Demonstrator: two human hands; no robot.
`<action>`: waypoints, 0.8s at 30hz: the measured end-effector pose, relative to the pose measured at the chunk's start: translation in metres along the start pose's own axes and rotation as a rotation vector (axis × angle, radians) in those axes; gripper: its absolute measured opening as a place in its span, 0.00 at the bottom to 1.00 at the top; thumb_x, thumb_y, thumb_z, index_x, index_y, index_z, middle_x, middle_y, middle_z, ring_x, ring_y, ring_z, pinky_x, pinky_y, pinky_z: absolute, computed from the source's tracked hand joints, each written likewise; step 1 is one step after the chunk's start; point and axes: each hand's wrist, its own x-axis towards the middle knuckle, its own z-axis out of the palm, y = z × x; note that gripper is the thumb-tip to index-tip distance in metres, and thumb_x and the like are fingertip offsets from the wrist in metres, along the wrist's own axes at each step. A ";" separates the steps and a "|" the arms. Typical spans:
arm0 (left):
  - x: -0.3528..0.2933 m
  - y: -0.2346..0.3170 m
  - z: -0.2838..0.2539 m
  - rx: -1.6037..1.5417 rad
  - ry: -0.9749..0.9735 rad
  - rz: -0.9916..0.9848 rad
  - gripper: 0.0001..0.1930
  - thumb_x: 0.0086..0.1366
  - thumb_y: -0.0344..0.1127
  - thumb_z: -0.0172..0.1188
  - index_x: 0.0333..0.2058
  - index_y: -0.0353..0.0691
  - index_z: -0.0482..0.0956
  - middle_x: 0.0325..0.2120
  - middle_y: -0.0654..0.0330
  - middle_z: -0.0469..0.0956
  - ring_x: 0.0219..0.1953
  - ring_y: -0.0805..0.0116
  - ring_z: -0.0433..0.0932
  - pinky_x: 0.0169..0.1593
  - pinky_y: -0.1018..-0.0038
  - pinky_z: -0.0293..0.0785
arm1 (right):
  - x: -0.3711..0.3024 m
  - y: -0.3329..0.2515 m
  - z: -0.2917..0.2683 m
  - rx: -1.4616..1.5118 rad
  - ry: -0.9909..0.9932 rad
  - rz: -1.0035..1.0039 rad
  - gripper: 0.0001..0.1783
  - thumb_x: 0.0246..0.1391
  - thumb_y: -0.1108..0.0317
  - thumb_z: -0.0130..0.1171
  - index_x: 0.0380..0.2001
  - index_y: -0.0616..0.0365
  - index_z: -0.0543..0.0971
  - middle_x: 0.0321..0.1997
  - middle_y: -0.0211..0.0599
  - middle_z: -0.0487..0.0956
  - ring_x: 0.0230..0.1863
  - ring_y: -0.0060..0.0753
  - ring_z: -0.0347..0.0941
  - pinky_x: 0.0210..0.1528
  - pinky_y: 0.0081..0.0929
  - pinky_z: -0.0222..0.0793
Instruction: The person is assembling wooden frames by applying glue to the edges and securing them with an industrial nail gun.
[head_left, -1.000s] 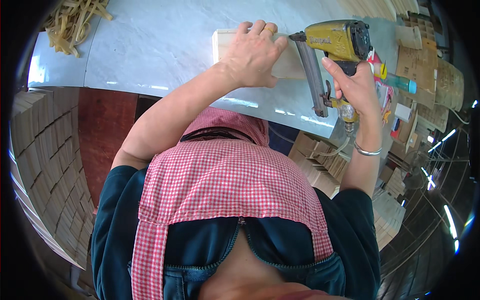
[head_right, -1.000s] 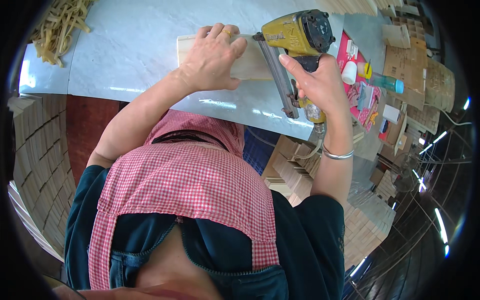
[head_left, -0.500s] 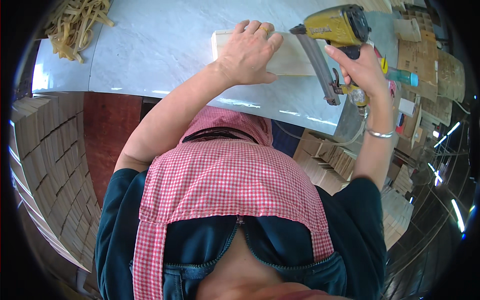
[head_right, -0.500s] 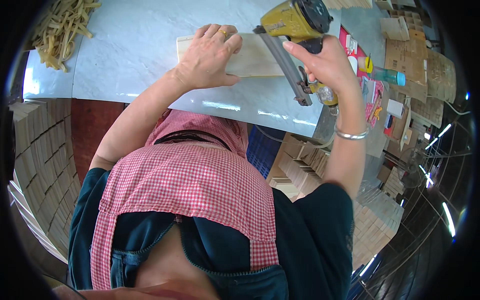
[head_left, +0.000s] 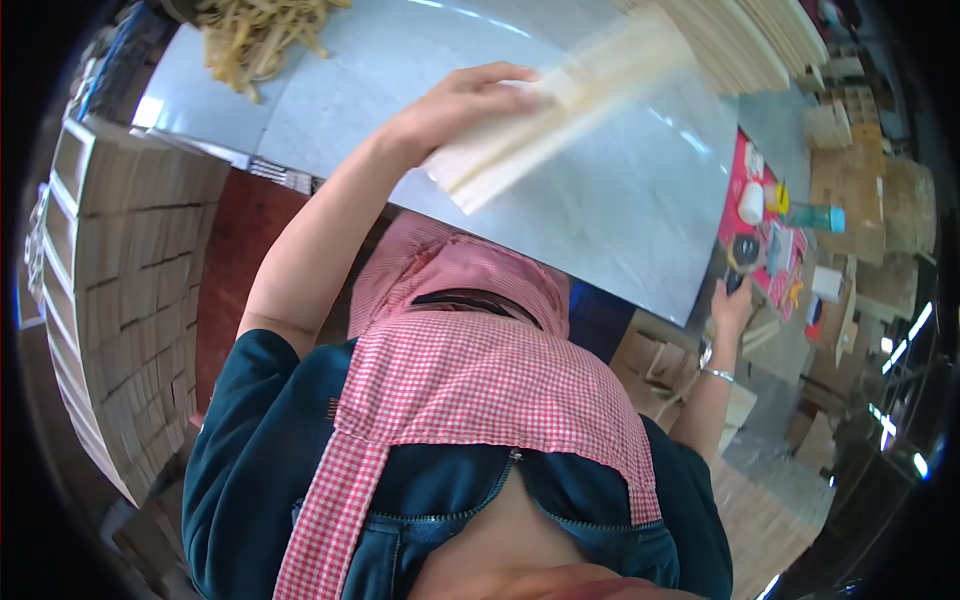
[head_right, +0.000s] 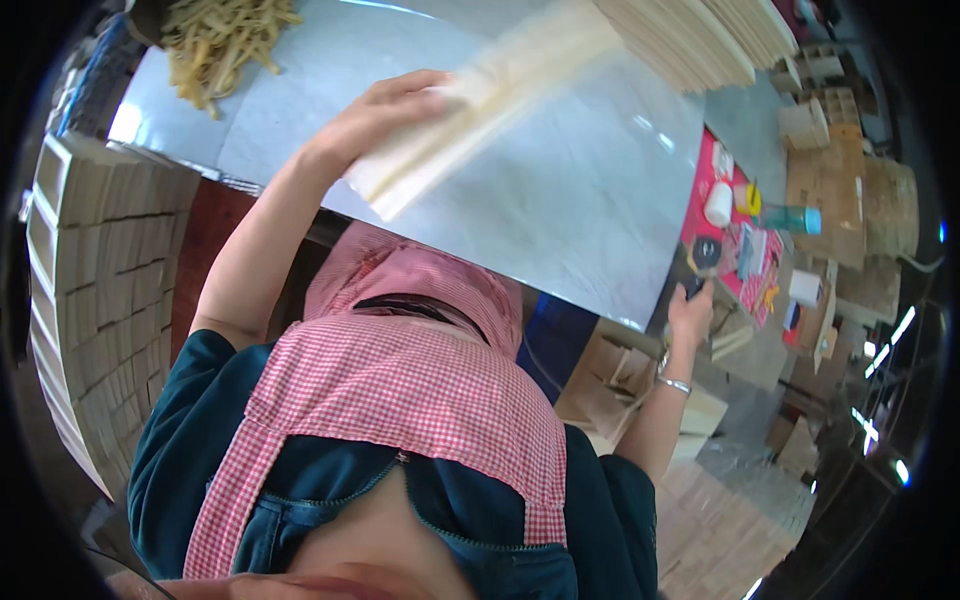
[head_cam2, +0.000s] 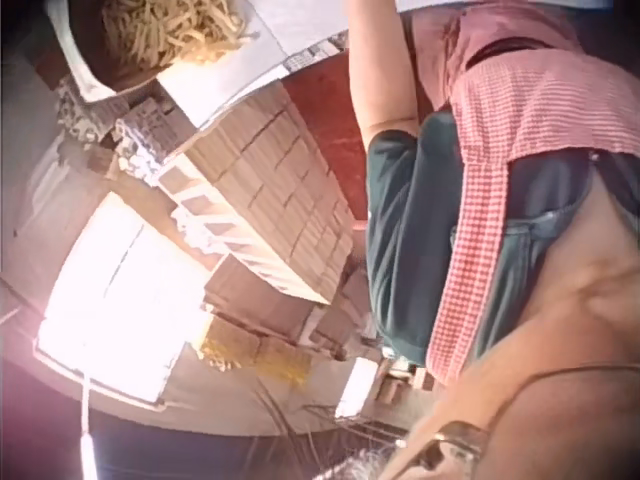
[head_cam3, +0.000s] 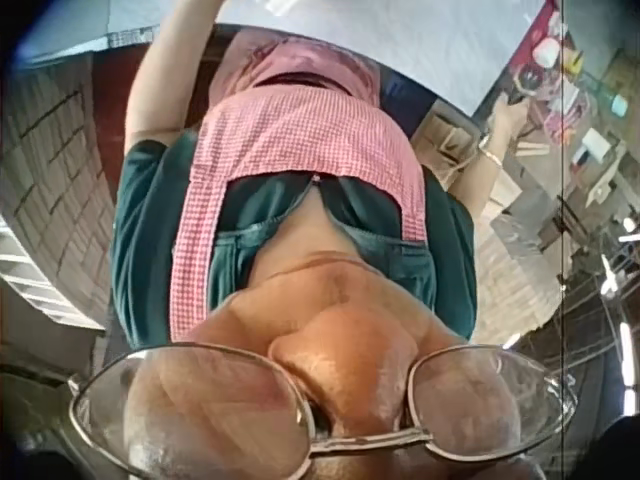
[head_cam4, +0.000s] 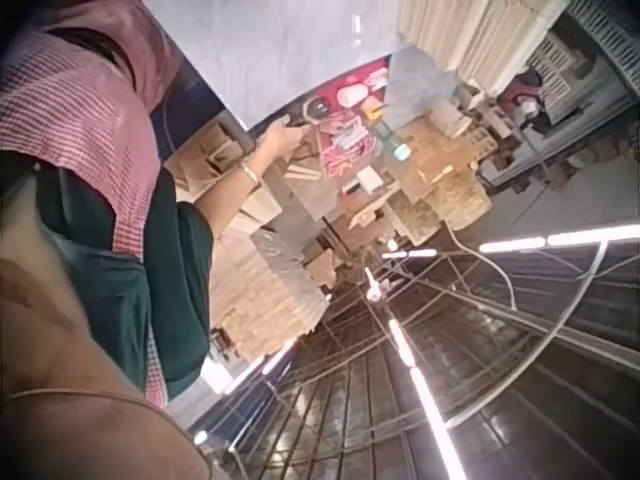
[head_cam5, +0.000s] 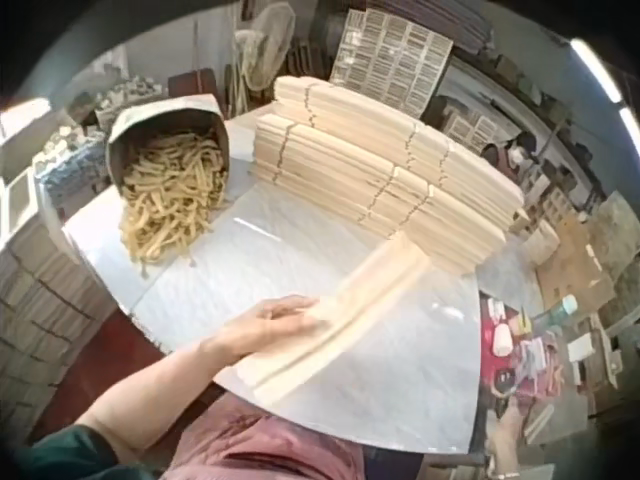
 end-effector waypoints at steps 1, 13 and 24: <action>-0.017 0.002 -0.022 -0.463 -0.016 -0.277 0.32 0.62 0.52 0.66 0.59 0.38 0.75 0.48 0.49 0.80 0.48 0.57 0.80 0.52 0.65 0.76 | -0.002 0.002 0.006 -0.145 -0.054 0.155 0.25 0.57 0.62 0.61 0.55 0.59 0.73 0.45 0.57 0.82 0.44 0.63 0.80 0.47 0.51 0.76; -0.108 -0.061 -0.016 0.662 0.825 0.349 0.17 0.58 0.35 0.66 0.48 0.43 0.82 0.45 0.53 0.80 0.53 0.53 0.76 0.61 0.58 0.69 | -0.014 0.030 0.060 -0.112 0.126 0.312 0.28 0.59 0.55 0.60 0.59 0.56 0.73 0.47 0.53 0.83 0.45 0.61 0.80 0.48 0.50 0.77; -0.141 -0.060 -0.046 1.270 0.493 0.207 0.07 0.59 0.37 0.64 0.38 0.54 0.82 0.35 0.68 0.82 0.41 0.67 0.79 0.55 0.53 0.67 | -0.005 -0.040 0.078 0.252 0.404 0.025 0.23 0.67 0.55 0.47 0.30 0.67 0.77 0.30 0.55 0.79 0.29 0.58 0.73 0.37 0.48 0.69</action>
